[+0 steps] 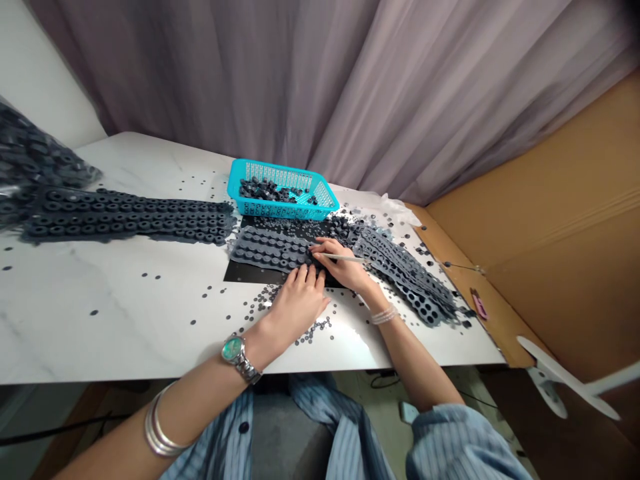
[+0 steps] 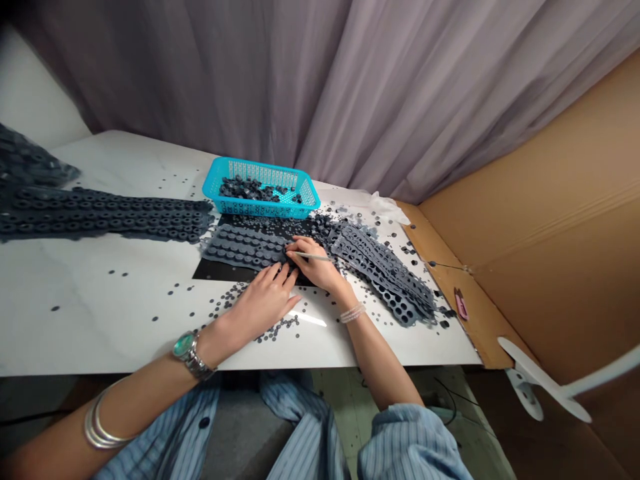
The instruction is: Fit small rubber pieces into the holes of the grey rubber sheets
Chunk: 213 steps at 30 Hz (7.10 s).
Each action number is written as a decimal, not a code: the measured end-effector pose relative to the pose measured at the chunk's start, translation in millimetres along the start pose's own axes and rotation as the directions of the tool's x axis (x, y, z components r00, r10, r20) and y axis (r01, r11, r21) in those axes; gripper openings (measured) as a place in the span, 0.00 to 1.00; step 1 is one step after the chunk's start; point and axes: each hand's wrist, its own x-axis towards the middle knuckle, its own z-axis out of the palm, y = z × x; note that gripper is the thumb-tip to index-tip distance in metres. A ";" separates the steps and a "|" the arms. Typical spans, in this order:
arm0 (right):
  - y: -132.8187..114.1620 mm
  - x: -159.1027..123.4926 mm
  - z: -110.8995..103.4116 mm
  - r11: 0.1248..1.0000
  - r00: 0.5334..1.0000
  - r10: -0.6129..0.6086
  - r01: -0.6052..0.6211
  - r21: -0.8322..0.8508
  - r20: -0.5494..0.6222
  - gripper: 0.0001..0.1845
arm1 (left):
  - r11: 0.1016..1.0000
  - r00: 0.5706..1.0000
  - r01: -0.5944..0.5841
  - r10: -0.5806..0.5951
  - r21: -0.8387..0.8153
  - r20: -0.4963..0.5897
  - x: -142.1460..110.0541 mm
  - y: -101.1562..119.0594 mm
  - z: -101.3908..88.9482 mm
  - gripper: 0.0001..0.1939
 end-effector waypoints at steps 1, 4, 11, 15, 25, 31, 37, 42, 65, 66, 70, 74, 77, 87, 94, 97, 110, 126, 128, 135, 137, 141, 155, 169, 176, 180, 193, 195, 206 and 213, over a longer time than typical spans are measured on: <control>0.5 0.1 1.0 1.000 1.000 -0.001 0.001 -0.023 -0.007 0.12 | 1.000 1.000 -0.001 0.001 -0.001 0.001 0.1 -0.1 0.1 0.26; 1.6 0.4 3.1 0.997 0.999 -0.002 -0.002 -0.082 -0.047 0.11 | 1.000 1.000 0.002 -0.002 -0.010 0.010 0.4 -0.1 -0.2 0.26; 2.6 4.4 7.0 0.956 0.994 -0.083 0.061 -0.288 -0.064 0.10 | 0.999 1.000 0.006 -0.005 -0.034 0.020 0.4 0.2 -3.5 0.25; -3.1 7.0 10.2 0.900 0.992 -0.126 0.107 -0.422 -0.019 0.10 | 0.999 1.000 -0.008 0.008 -0.035 -0.012 0.6 -0.8 -3.1 0.26; 0.6 10.3 1.1 0.849 0.969 -0.127 -0.003 -0.528 -0.211 0.10 | 0.998 1.000 -0.009 0.010 -0.069 0.005 2.3 -1.9 -0.7 0.27; 35.5 5.5 -23.3 0.920 0.882 0.003 -0.186 -0.343 -0.471 0.12 | 0.999 1.000 -0.008 0.009 -0.051 0.027 0.4 -0.5 -0.4 0.29; 31.0 4.3 -23.3 0.982 0.872 0.176 -0.189 0.016 -0.457 0.16 | 0.998 0.999 -0.053 0.053 -0.031 -0.004 -2.2 -0.3 -3.3 0.26; 17.6 7.9 -25.0 0.970 0.826 0.245 -0.206 0.133 -0.508 0.17 | 0.999 0.999 0.003 -0.004 -0.046 -0.034 -0.1 -0.1 -3.2 0.27; 9.3 17.8 12.8 0.997 0.996 -0.001 0.007 0.078 -0.089 0.12 | 0.989 0.991 0.137 -0.136 -0.056 0.016 1.5 -1.3 6.8 0.35; 8.9 17.8 13.1 0.998 0.996 -0.004 0.010 0.066 -0.094 0.12 | 0.989 0.990 0.138 -0.137 -0.054 0.018 1.6 -1.3 6.8 0.35; 7.4 17.5 13.5 1.000 0.996 -0.016 0.017 0.003 -0.085 0.13 | 0.990 0.990 0.137 -0.136 -0.047 0.023 2.0 -1.4 6.4 0.35; 5.8 18.2 13.8 0.996 0.999 -0.002 -0.003 -0.093 -0.053 0.12 | 0.989 0.990 0.141 -0.141 -0.047 0.021 1.8 -1.2 6.1 0.35; 7.2 19.2 15.7 0.990 0.998 -0.006 -0.003 -0.139 -0.060 0.12 | 0.988 0.990 0.143 -0.143 -0.053 0.017 1.6 -1.1 5.7 0.36; 28.8 31.4 5.6 0.949 0.983 -0.022 -0.037 -0.313 -0.181 0.10 | 0.988 0.990 0.138 -0.135 -0.069 0.050 0.7 -1.2 5.2 0.35; 24.1 14.5 -13.6 0.990 0.979 0.044 -0.069 -0.120 -0.197 0.11 | 0.991 0.991 0.128 -0.126 -0.048 0.045 0.7 -1.1 3.6 0.34; 6.5 9.1 -12.3 1.000 0.998 0.016 -0.015 0.022 -0.062 0.12 | 0.990 0.991 0.131 -0.128 -0.057 0.046 1.1 -1.7 2.2 0.34; -8.6 9.3 0.5 1.000 0.999 -0.022 0.021 0.011 0.035 0.11 | 0.986 0.991 0.134 -0.130 -0.103 0.042 1.8 -3.2 2.3 0.35; -5.1 17.9 8.9 0.880 0.976 -0.208 0.218 -0.422 0.070 0.11 | 0.991 0.994 0.105 -0.103 -0.086 0.020 1.3 -4.9 10.5 0.37; -2.5 20.1 3.3 0.866 0.977 -0.209 0.202 -0.457 0.035 0.11 | 0.990 0.994 0.109 -0.106 -0.087 0.037 1.9 -4.7 9.3 0.36; 31.9 19.1 -20.2 0.942 0.931 -0.004 -0.119 -0.313 -0.366 0.11 | 0.989 0.993 0.113 -0.109 -0.100 0.048 2.4 -4.4 6.1 0.34; 35.2 17.7 -19.8 0.964 0.930 0.039 -0.131 -0.232 -0.365 0.11 | 0.990 0.994 0.107 -0.103 -0.097 0.044 1.5 -4.5 4.2 0.34; 27.3 19.2 -12.3 0.993 0.947 0.066 -0.094 -0.073 -0.315 0.14 | 0.990 0.996 0.086 -0.083 -0.110 0.030 0.6 -4.6 -2.0 0.31; 6.9 21.3 10.9 0.998 0.996 -0.048 0.051 0.046 -0.075 0.13 | 0.971 0.984 0.179 -0.180 -0.158 0.009 3.2 -13.2 -2.7 0.29; 7.3 27.4 20.6 0.971 0.992 -0.108 0.091 -0.223 -0.065 0.12 | 0.974 0.986 0.165 -0.162 -0.155 0.029 3.4 -14.1 -2.9 0.28; 13.4 32.0 10.4 0.883 0.985 -0.165 0.125 -0.453 -0.049 0.11 | 0.971 0.987 0.159 -0.155 -0.181 0.035 3.7 -14.8 -4.6 0.28; 27.0 30.0 -2.4 0.943 0.970 -0.048 -0.034 -0.331 -0.237 0.11 | 0.971 0.986 0.166 -0.160 -0.169 0.049 2.9 -13.8 -6.5 0.29; 5.0 20.0 7.5 0.996 0.998 -0.043 0.046 0.070 -0.044 0.14 | 0.974 0.986 0.166 -0.163 -0.154 0.036 2.3 -13.4 -0.8 0.29; 5.3 20.2 7.8 0.997 0.998 -0.041 0.043 0.064 -0.040 0.13 | 0.974 0.987 0.162 -0.160 -0.158 0.028 2.2 -13.4 -0.5 0.29; 4.8 24.7 13.1 0.982 0.993 -0.117 0.121 -0.142 0.036 0.09 | 0.971 0.988 0.158 -0.156 -0.179 0.024 2.4 -14.0 -1.4 0.28; 6.3 26.9 14.3 0.921 0.979 -0.203 0.200 -0.334 0.026 0.12 | 0.973 0.988 0.154 -0.150 -0.173 0.037 2.2 -14.7 -1.2 0.28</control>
